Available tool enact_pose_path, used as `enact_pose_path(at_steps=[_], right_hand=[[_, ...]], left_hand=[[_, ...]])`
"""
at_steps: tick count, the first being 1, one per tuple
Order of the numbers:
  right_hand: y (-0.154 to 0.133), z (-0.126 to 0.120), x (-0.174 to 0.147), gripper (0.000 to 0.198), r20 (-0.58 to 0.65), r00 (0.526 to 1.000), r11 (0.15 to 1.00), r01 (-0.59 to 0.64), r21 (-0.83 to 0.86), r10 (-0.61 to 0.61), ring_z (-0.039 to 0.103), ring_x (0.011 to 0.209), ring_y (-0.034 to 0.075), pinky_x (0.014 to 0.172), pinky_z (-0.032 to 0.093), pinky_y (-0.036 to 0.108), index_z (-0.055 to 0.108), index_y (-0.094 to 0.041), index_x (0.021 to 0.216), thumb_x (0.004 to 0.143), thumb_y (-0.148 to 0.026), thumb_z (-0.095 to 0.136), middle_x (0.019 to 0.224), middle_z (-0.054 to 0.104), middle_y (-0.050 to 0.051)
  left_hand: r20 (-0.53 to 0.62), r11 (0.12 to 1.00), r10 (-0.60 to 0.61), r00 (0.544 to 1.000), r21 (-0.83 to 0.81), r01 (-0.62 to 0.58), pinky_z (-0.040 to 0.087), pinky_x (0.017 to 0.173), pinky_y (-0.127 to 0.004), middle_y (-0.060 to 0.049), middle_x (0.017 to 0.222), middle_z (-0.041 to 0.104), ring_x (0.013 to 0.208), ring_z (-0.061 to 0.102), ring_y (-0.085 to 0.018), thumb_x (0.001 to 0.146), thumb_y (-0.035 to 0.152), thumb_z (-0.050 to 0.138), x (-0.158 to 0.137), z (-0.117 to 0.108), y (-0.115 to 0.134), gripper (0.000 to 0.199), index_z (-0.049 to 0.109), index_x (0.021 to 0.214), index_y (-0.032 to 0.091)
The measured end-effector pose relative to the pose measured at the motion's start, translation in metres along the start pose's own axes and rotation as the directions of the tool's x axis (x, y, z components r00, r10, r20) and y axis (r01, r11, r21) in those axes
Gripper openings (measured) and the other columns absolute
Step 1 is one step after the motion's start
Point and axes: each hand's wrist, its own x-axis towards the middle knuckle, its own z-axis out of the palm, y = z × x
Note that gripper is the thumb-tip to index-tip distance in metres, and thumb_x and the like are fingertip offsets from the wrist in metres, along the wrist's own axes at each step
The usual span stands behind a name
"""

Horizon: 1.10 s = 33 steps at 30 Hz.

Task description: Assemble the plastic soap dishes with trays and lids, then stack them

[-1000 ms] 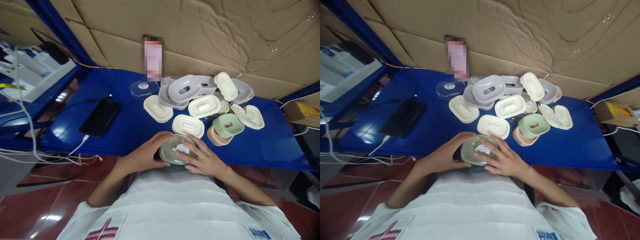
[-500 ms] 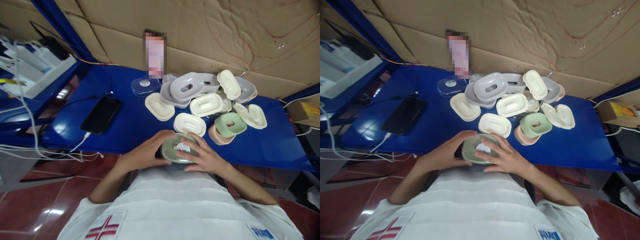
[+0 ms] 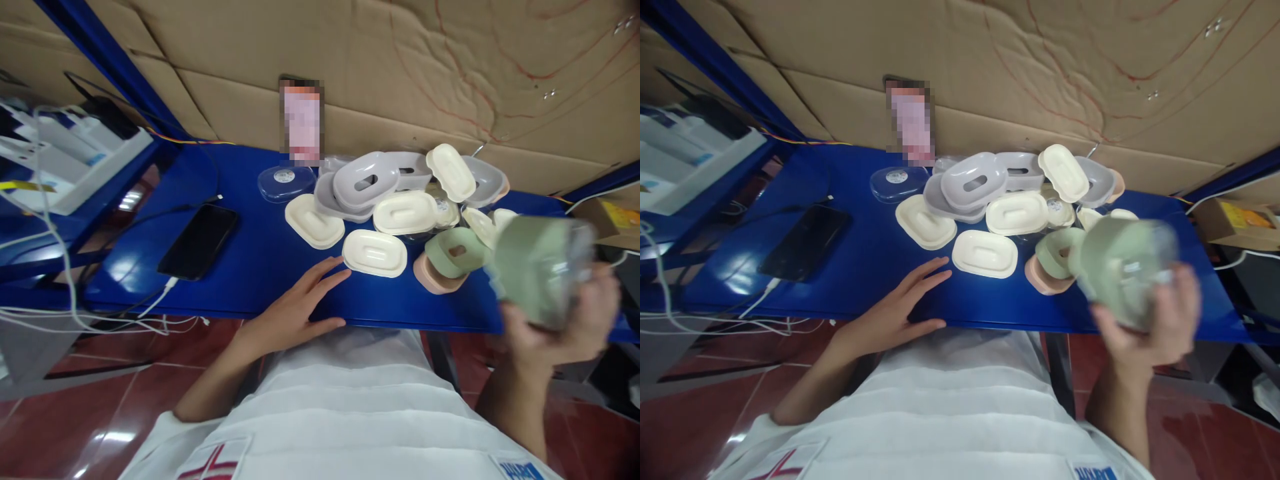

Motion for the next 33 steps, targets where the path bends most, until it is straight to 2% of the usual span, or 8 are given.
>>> enact_pose_path(at_steps=[3, 7, 10, 14, 17, 21, 27, 33], right_hand=[[0.077, -0.017, -0.006, 0.099, -0.368, 0.921, 0.942, -0.229, -0.246, 0.128, 0.055, 0.143, 0.056, 0.112, 0.042, 0.074, 0.061, -0.024, 0.157, 0.074, -0.076, 0.081, 0.151, 0.061, 0.030], [0.151, -0.008, -0.014, 0.111, -0.295, 0.904, 0.847, -0.403, -0.346, 0.309, 0.068, 0.121, 0.060, 0.100, 0.048, 0.076, 0.076, -0.008, 0.136, 0.067, -0.094, 0.069, 0.129, 0.071, 0.037], [0.159, 0.003, -0.011, 0.119, -0.240, 0.896, 0.802, -0.442, -0.403, 0.373, 0.057, 0.133, 0.066, 0.101, 0.035, 0.087, 0.070, -0.009, 0.146, 0.067, -0.098, 0.063, 0.145, 0.061, 0.040], [0.098, 0.003, 0.008, 0.092, -0.196, 0.940, 0.848, -0.338, -0.407, 0.281, 0.033, 0.156, 0.062, 0.109, 0.023, 0.091, 0.053, -0.020, 0.163, 0.090, -0.076, 0.059, 0.167, 0.044, 0.029], [0.030, 0.004, 0.024, 0.054, 0.046, 0.998, 0.972, -0.034, -0.230, 0.046, 0.048, 0.155, 0.041, 0.122, 0.039, 0.065, 0.065, -0.027, 0.151, 0.103, -0.048, 0.058, 0.159, 0.059, 0.019], [-0.023, 0.019, 0.040, 0.040, 0.338, 0.927, 0.986, 0.163, 0.022, -0.161, 0.058, 0.147, 0.034, 0.126, 0.034, 0.060, 0.066, -0.029, 0.147, 0.108, -0.037, 0.059, 0.150, 0.069, 0.012], [-0.073, 0.033, 0.058, 0.055, 0.223, 0.902, 0.929, 0.353, 0.106, -0.368, 0.074, 0.120, 0.028, 0.109, 0.049, 0.047, 0.056, -0.030, 0.157, 0.104, -0.028, 0.070, 0.135, 0.077, 0.008], [-0.168, 0.070, 0.059, 0.049, 0.315, 0.713, 0.780, 0.570, 0.258, -0.626, 0.070, 0.117, 0.024, 0.101, 0.053, 0.041, 0.057, -0.024, 0.158, 0.109, -0.023, 0.061, 0.132, 0.078, 0.008]], left_hand=[[0.016, 0.979, 0.072, 0.997, 0.192, -0.074, 0.027, 0.135, -0.066, -0.011, 0.183, 0.018, 0.170, 0.016, -0.037, 0.108, 0.046, 0.061, 0.007, 0.004, 0.001, 0.078, 0.021, 0.174, 0.034], [0.053, 0.932, 0.128, 0.990, 0.334, -0.139, 0.027, 0.134, -0.066, -0.015, 0.182, 0.018, 0.170, 0.015, -0.038, 0.110, 0.048, 0.056, 0.022, 0.005, -0.002, 0.075, 0.022, 0.174, 0.026], [0.014, 0.915, 0.146, 0.989, 0.379, -0.141, 0.029, 0.134, -0.065, -0.016, 0.176, 0.037, 0.167, 0.026, -0.038, 0.110, 0.046, 0.057, 0.033, 0.006, -0.004, 0.068, 0.033, 0.170, 0.024], [-0.038, 0.878, 0.179, 0.983, 0.457, -0.142, 0.036, 0.130, -0.062, -0.014, 0.138, 0.068, 0.141, 0.058, -0.034, 0.109, 0.034, 0.058, 0.038, 0.007, -0.003, 0.039, 0.062, 0.146, 0.022], [-0.087, 0.869, 0.198, 0.976, 0.476, -0.134, 0.045, 0.122, -0.059, -0.009, 0.111, 0.072, 0.118, 0.065, -0.029, 0.107, 0.024, 0.058, 0.033, 0.004, -0.004, 0.023, 0.072, 0.126, 0.025], [-0.075, 0.899, 0.251, 0.965, 0.387, -0.204, 0.055, 0.106, -0.048, -0.007, 0.108, 0.073, 0.113, 0.064, -0.027, 0.105, 0.025, 0.066, 0.024, 0.000, -0.007, 0.015, 0.071, 0.119, 0.024], [-0.108, 0.905, 0.290, 0.951, 0.353, -0.236, 0.056, 0.109, -0.048, -0.012, 0.131, 0.067, 0.125, 0.064, -0.029, 0.104, 0.026, 0.068, 0.019, 0.002, -0.007, 0.035, 0.063, 0.139, 0.025], [-0.224, 0.921, 0.273, 0.936, 0.341, -0.188, 0.051, 0.120, -0.055, -0.018, 0.171, 0.037, 0.156, 0.044, -0.038, 0.099, 0.029, 0.077, 0.016, 0.003, -0.010, 0.080, 0.035, 0.167, 0.035]])
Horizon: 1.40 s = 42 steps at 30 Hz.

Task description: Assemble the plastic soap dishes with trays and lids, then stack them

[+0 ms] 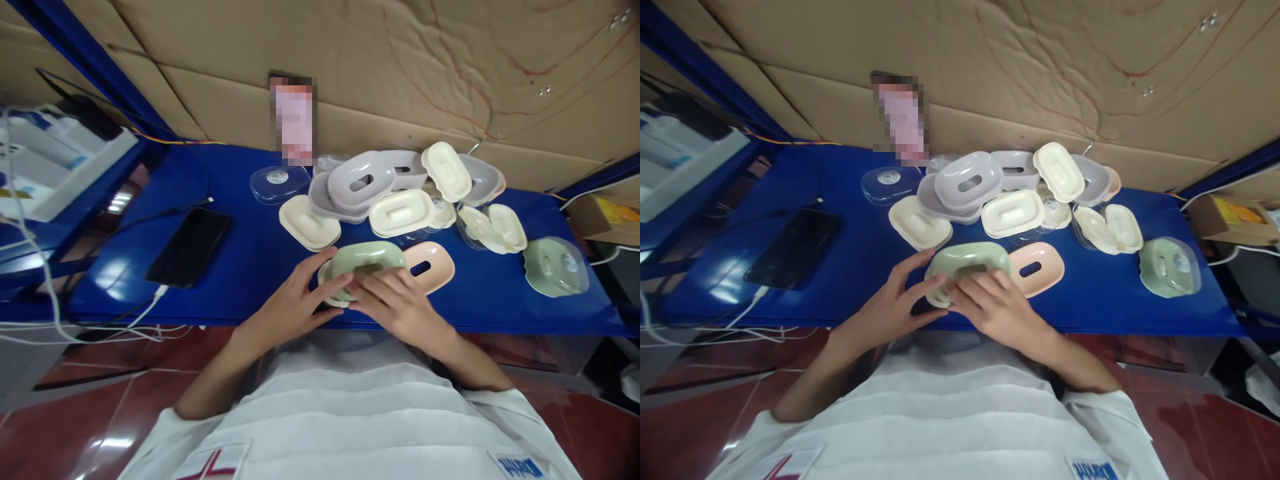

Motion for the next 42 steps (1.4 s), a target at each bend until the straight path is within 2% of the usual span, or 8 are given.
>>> enact_pose_path(at_steps=[6, 10, 15, 21, 26, 33, 38, 42], right_hand=[[0.003, 0.014, 0.001, 0.048, 0.023, 1.000, 0.995, 0.013, 0.100, -0.015, 0.064, 0.138, 0.026, 0.120, 0.051, 0.047, 0.057, -0.019, 0.157, 0.109, -0.024, 0.060, 0.147, 0.070, 0.011], [0.018, 0.011, -0.026, 0.053, 0.014, 0.996, 0.993, -0.086, 0.086, 0.085, 0.059, 0.146, 0.026, 0.126, 0.045, 0.052, 0.054, -0.023, 0.159, 0.107, -0.017, 0.062, 0.151, 0.068, 0.010], [0.021, 0.018, -0.038, 0.054, 0.014, 1.000, 0.999, -0.025, 0.045, 0.024, 0.062, 0.142, 0.024, 0.122, 0.048, 0.049, 0.056, -0.024, 0.158, 0.107, -0.007, 0.056, 0.144, 0.072, 0.008], [0.035, 0.010, -0.035, 0.052, 0.011, 1.000, 0.994, -0.024, 0.106, 0.023, 0.063, 0.140, 0.027, 0.118, 0.051, 0.048, 0.056, -0.017, 0.156, 0.106, -0.028, 0.067, 0.144, 0.071, 0.014], [0.039, 0.002, -0.043, 0.057, -0.066, 0.995, 0.994, -0.069, 0.082, 0.075, 0.060, 0.143, 0.030, 0.119, 0.049, 0.052, 0.054, -0.018, 0.158, 0.103, -0.025, 0.070, 0.148, 0.069, 0.016], [0.010, 0.019, -0.037, 0.039, 0.009, 1.000, 0.997, -0.013, 0.081, 0.012, 0.060, 0.144, 0.026, 0.122, 0.046, 0.049, 0.064, -0.020, 0.146, 0.108, -0.026, 0.064, 0.149, 0.069, 0.009], [0.009, 0.021, -0.038, 0.039, -0.021, 0.999, 0.995, -0.041, 0.091, 0.044, 0.061, 0.142, 0.027, 0.119, 0.049, 0.050, 0.065, -0.022, 0.146, 0.108, -0.024, 0.062, 0.149, 0.069, 0.010], [0.012, 0.022, -0.040, 0.046, -0.023, 0.998, 0.986, -0.053, 0.160, 0.057, 0.061, 0.142, 0.030, 0.118, 0.051, 0.053, 0.061, -0.023, 0.152, 0.106, -0.022, 0.063, 0.149, 0.068, 0.013]], left_hand=[[0.083, 0.999, 0.001, 0.997, 0.039, -0.004, 0.045, 0.125, -0.057, -0.014, 0.151, 0.066, 0.146, 0.058, -0.032, 0.106, 0.034, 0.066, 0.001, 0.000, -0.006, 0.055, 0.051, 0.159, 0.026], [0.133, 0.998, 0.040, 0.990, 0.041, -0.046, 0.045, 0.127, -0.053, -0.012, 0.159, 0.061, 0.153, 0.053, -0.031, 0.108, 0.033, 0.063, 0.003, 0.001, -0.007, 0.049, 0.056, 0.155, 0.024], [0.122, 0.997, 0.077, 0.990, -0.001, -0.078, 0.045, 0.128, -0.052, -0.010, 0.157, 0.063, 0.151, 0.055, -0.029, 0.108, 0.033, 0.064, 0.004, 0.003, -0.007, 0.043, 0.061, 0.150, 0.024], [0.117, 0.997, 0.070, 0.991, -0.048, -0.065, 0.043, 0.129, -0.055, -0.013, 0.158, 0.061, 0.151, 0.054, -0.031, 0.106, 0.032, 0.065, 0.004, 0.003, -0.006, 0.042, 0.062, 0.148, 0.024], [-0.045, 0.999, -0.045, 0.998, 0.026, 0.046, 0.044, 0.126, -0.055, -0.013, 0.164, 0.054, 0.151, 0.053, -0.031, 0.108, 0.026, 0.059, 0.006, -0.026, -0.008, 0.050, 0.053, 0.157, 0.029], [0.098, 0.845, -0.387, 0.917, 0.436, 0.310, 0.043, 0.122, -0.064, -0.020, 0.169, 0.044, 0.155, 0.046, -0.042, 0.114, 0.033, 0.047, 0.045, -0.086, -0.081, 0.049, 0.047, 0.159, 0.013], [0.231, 0.877, -0.431, 0.872, 0.333, 0.346, 0.036, 0.126, -0.061, -0.021, 0.169, 0.041, 0.158, 0.038, -0.041, 0.112, 0.055, 0.045, 0.078, -0.085, -0.164, 0.071, 0.043, 0.155, -0.001], [0.159, 0.875, -0.433, 0.887, 0.311, 0.371, 0.041, 0.124, -0.061, -0.018, 0.158, 0.058, 0.150, 0.052, -0.038, 0.104, 0.064, 0.062, 0.065, -0.095, -0.166, 0.075, 0.055, 0.149, 0.003]])
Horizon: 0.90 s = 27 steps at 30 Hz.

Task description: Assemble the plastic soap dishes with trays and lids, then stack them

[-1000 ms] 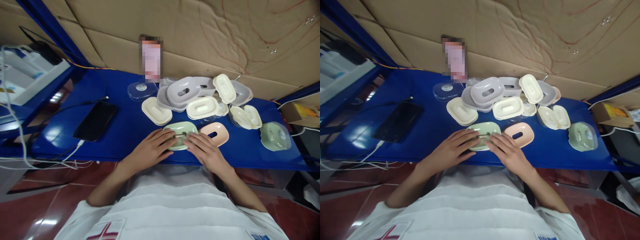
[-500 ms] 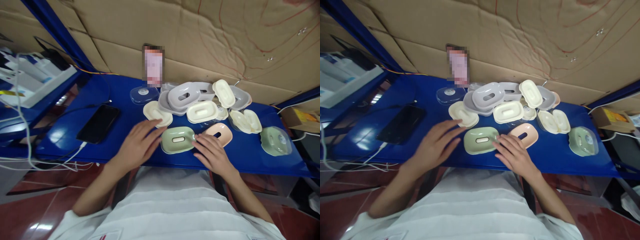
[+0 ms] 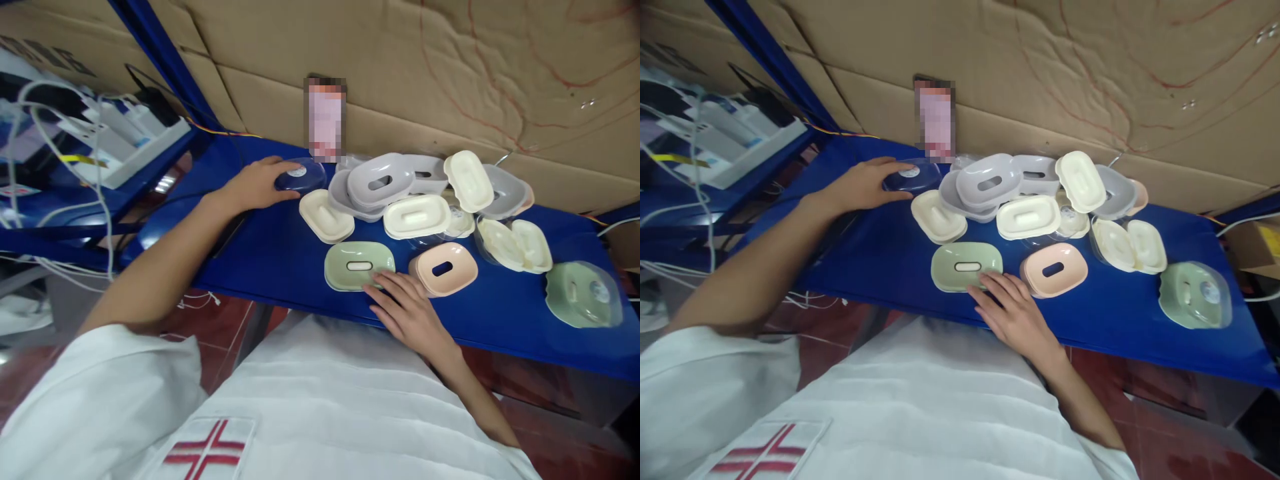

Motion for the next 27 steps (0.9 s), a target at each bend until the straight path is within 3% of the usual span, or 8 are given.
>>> enact_pose_path(at_steps=[3, 5, 7, 8, 11, 16, 21, 27], right_hand=[[0.002, 0.003, -0.002, 0.066, -0.010, 0.999, 0.996, -0.050, 0.068, 0.050, 0.055, 0.150, 0.034, 0.120, 0.052, 0.055, 0.043, -0.025, 0.167, 0.105, -0.023, 0.065, 0.163, 0.055, 0.016], [0.002, 0.006, -0.003, 0.083, -0.052, 0.992, 0.988, -0.109, 0.109, 0.115, 0.045, 0.158, 0.037, 0.124, 0.049, 0.058, 0.024, -0.030, 0.175, 0.104, -0.025, 0.067, 0.176, 0.035, 0.016], [0.003, 0.008, -0.004, 0.094, -0.086, 0.980, 0.976, -0.165, 0.139, 0.178, 0.034, 0.163, 0.039, 0.127, 0.045, 0.061, 0.009, -0.035, 0.177, 0.103, -0.026, 0.068, 0.183, 0.013, 0.013], [0.004, 0.009, -0.005, 0.098, -0.089, 0.976, 0.972, -0.182, 0.151, 0.197, 0.029, 0.165, 0.039, 0.128, 0.043, 0.062, 0.004, -0.037, 0.177, 0.104, -0.026, 0.068, 0.184, 0.004, 0.011], [0.005, 0.010, -0.005, 0.099, -0.067, 0.973, 0.962, -0.208, 0.176, 0.222, 0.021, 0.168, 0.037, 0.131, 0.037, 0.063, -0.003, -0.039, 0.176, 0.105, -0.027, 0.066, 0.184, -0.007, 0.007], [0.008, 0.005, -0.001, 0.089, 0.051, 0.967, 0.942, -0.254, 0.220, 0.249, 0.020, 0.168, 0.031, 0.134, 0.034, 0.058, 0.003, -0.038, 0.176, 0.109, -0.028, 0.060, 0.184, 0.007, 0.006], [0.007, 0.005, 0.001, 0.086, 0.050, 0.968, 0.948, -0.252, 0.192, 0.247, 0.031, 0.165, 0.029, 0.134, 0.036, 0.054, 0.009, -0.040, 0.176, 0.109, -0.026, 0.061, 0.183, 0.016, 0.005], [0.006, 0.006, 0.001, 0.089, 0.040, 0.973, 0.963, -0.230, 0.143, 0.226, 0.034, 0.164, 0.029, 0.133, 0.037, 0.052, 0.007, -0.039, 0.176, 0.107, -0.023, 0.062, 0.182, 0.019, 0.007]], left_hand=[[-0.176, 0.998, 0.027, 0.984, -0.049, -0.036, 0.040, 0.123, -0.068, -0.012, 0.159, 0.058, 0.151, 0.051, -0.039, 0.105, 0.064, 0.060, -0.052, -0.016, 0.032, 0.071, 0.058, 0.149, 0.008], [-0.230, 0.989, 0.047, 0.972, -0.123, -0.076, 0.041, 0.126, -0.065, -0.007, 0.158, 0.060, 0.151, 0.053, -0.034, 0.106, 0.057, 0.064, -0.087, -0.020, 0.067, 0.063, 0.057, 0.153, 0.016], [-0.271, 0.969, 0.068, 0.960, -0.213, -0.129, 0.047, 0.126, -0.054, -0.008, 0.162, 0.058, 0.149, 0.057, -0.031, 0.101, 0.053, 0.072, -0.110, -0.010, 0.103, 0.059, 0.060, 0.151, 0.023], [-0.227, 0.952, 0.115, 0.967, -0.252, -0.172, 0.049, 0.126, -0.050, -0.009, 0.166, 0.053, 0.150, 0.057, -0.029, 0.102, 0.051, 0.073, -0.116, -0.001, 0.120, 0.057, 0.060, 0.152, 0.027], [-0.223, 0.922, 0.222, 0.949, -0.270, -0.279, 0.050, 0.125, -0.051, -0.014, 0.172, 0.043, 0.155, 0.051, -0.031, 0.103, 0.045, 0.072, -0.113, 0.033, 0.153, 0.058, 0.057, 0.155, 0.027], [-0.215, 0.888, 0.355, 0.910, -0.225, -0.400, 0.047, 0.125, -0.059, -0.021, 0.174, 0.036, 0.161, 0.041, -0.037, 0.104, 0.036, 0.070, -0.101, 0.064, 0.159, 0.070, 0.041, 0.167, 0.026], [-0.221, 0.884, 0.378, 0.899, -0.201, -0.422, 0.049, 0.122, -0.062, -0.023, 0.177, 0.028, 0.162, 0.037, -0.041, 0.100, 0.035, 0.076, -0.105, 0.067, 0.155, 0.085, 0.031, 0.172, 0.028], [-0.266, 0.873, 0.397, 0.878, -0.185, -0.451, 0.050, 0.122, -0.060, -0.021, 0.178, 0.027, 0.162, 0.038, -0.040, 0.097, 0.035, 0.080, -0.108, 0.070, 0.153, 0.087, 0.034, 0.170, 0.029]])
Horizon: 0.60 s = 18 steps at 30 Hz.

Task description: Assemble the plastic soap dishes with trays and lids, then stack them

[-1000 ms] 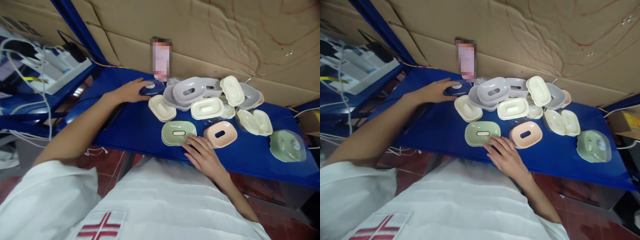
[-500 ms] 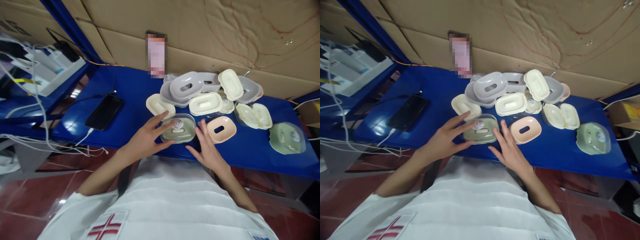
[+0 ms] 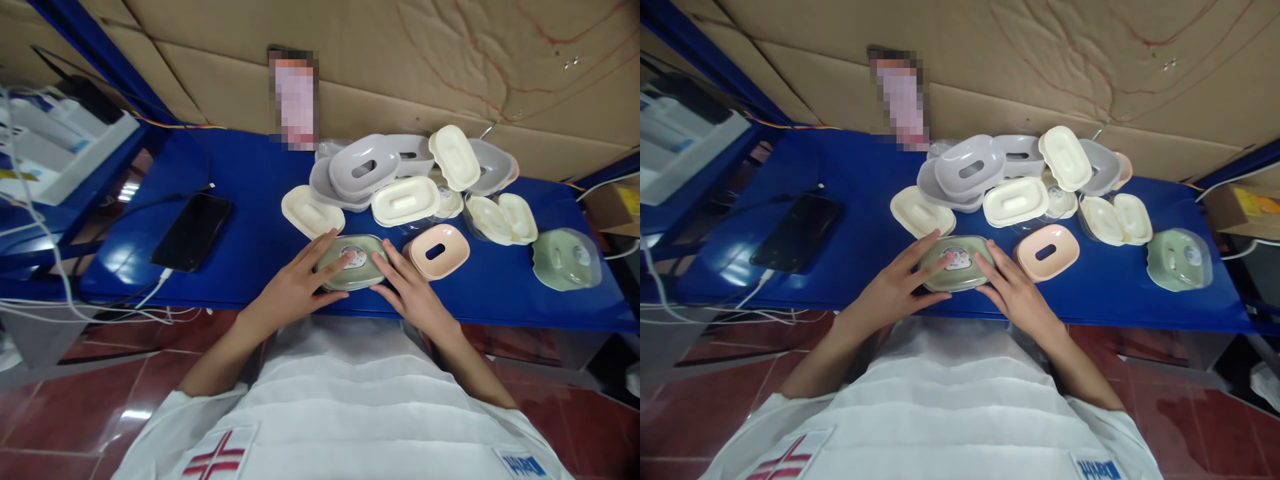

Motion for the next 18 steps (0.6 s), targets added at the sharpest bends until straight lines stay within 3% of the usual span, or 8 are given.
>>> enact_pose_path(at_steps=[9, 12, 16, 18], right_hand=[[-0.001, -0.001, 0.001, 0.094, 0.018, 1.000, 1.000, 0.001, 0.004, -0.001, 0.028, 0.166, 0.032, 0.131, 0.038, 0.056, 0.008, -0.036, 0.176, 0.105, -0.027, 0.067, 0.183, 0.016, 0.013], [-0.002, -0.004, -0.002, 0.092, 0.031, 0.998, 0.998, 0.058, 0.025, -0.059, 0.031, 0.165, 0.034, 0.128, 0.043, 0.057, 0.018, -0.036, 0.175, 0.102, -0.031, 0.073, 0.183, 0.015, 0.013], [-0.001, -0.020, -0.016, 0.075, -0.061, 0.978, 0.980, 0.199, -0.018, -0.200, 0.046, 0.157, 0.034, 0.125, 0.049, 0.056, 0.040, -0.036, 0.168, 0.101, -0.028, 0.073, 0.176, 0.037, 0.011], [0.004, -0.037, -0.031, 0.079, -0.195, 0.967, 0.983, 0.146, -0.108, -0.165, 0.051, 0.154, 0.037, 0.123, 0.052, 0.057, 0.043, -0.037, 0.167, 0.097, -0.030, 0.079, 0.173, 0.041, 0.012]], left_hand=[[-0.013, 1.000, 0.017, 1.000, -0.024, -0.017, 0.051, 0.122, -0.060, -0.020, 0.173, 0.039, 0.159, 0.044, -0.038, 0.097, 0.036, 0.079, -0.005, -0.001, -0.003, 0.078, 0.041, 0.165, 0.031], [0.007, 0.995, 0.061, 0.998, -0.074, -0.060, 0.051, 0.123, -0.059, -0.018, 0.170, 0.043, 0.158, 0.046, -0.036, 0.098, 0.037, 0.079, -0.007, -0.005, -0.001, 0.079, 0.039, 0.166, 0.034], [-0.013, 0.987, 0.066, 0.998, -0.143, -0.067, 0.050, 0.124, -0.058, -0.018, 0.179, 0.024, 0.163, 0.037, -0.039, 0.093, 0.048, 0.083, -0.008, -0.009, 0.002, 0.103, 0.020, 0.173, 0.038], [-0.026, 0.990, 0.048, 0.999, -0.132, -0.051, 0.047, 0.125, -0.060, -0.019, 0.181, 0.017, 0.165, 0.030, -0.041, 0.093, 0.051, 0.082, -0.006, -0.008, 0.003, 0.108, 0.013, 0.175, 0.037]])
